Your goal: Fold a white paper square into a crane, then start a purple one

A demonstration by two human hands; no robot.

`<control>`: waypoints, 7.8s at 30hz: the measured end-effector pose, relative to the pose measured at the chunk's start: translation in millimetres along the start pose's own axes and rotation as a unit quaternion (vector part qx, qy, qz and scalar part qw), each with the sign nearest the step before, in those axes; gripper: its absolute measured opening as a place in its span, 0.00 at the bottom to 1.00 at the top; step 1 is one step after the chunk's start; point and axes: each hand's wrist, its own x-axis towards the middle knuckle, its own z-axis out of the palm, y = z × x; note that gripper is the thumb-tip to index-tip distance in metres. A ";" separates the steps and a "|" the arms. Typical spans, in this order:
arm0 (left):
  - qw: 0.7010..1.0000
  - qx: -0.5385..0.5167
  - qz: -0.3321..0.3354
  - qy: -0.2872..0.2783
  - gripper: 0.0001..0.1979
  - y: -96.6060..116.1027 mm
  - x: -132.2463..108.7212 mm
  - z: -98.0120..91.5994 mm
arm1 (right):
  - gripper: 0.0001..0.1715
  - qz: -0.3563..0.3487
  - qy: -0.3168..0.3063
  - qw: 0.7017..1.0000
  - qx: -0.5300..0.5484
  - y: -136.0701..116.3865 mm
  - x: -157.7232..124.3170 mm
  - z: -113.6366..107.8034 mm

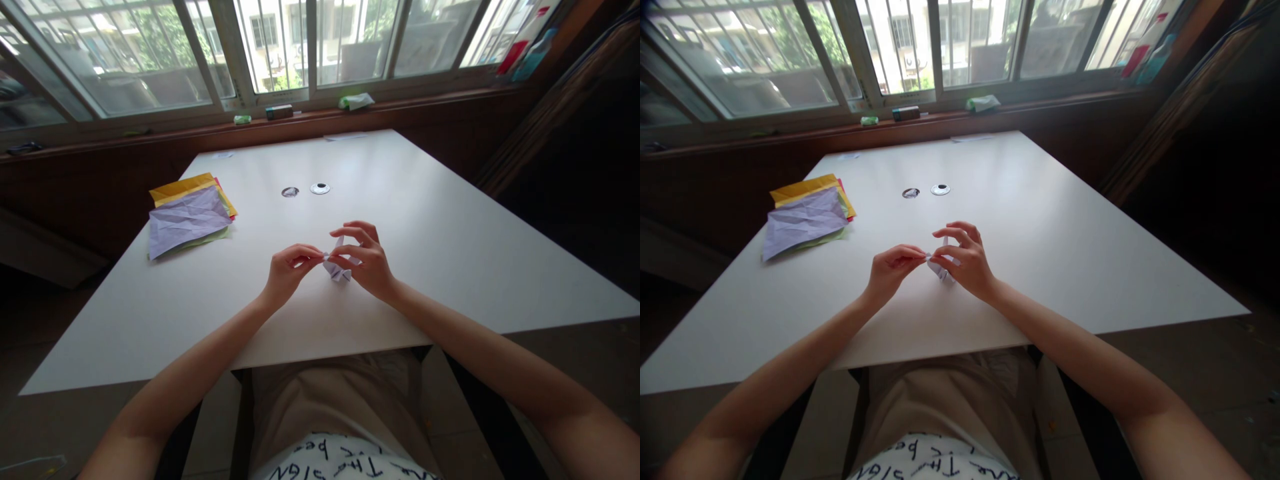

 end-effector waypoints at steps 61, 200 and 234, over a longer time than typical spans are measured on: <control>0.999 0.021 -0.024 -0.034 0.11 5.3 0.8 0.1 | 0.05 0.011 -0.020 1.000 -0.009 -2.8 0.1 -1.6; 0.997 0.069 -0.008 -0.031 0.06 5.7 0.8 -2.7 | 0.03 0.036 -0.007 0.998 0.046 -5.8 2.0 -4.2; 0.984 0.138 0.105 -0.039 0.02 2.6 -0.3 -1.6 | 0.05 0.018 -0.011 0.997 0.076 -4.1 1.6 -5.0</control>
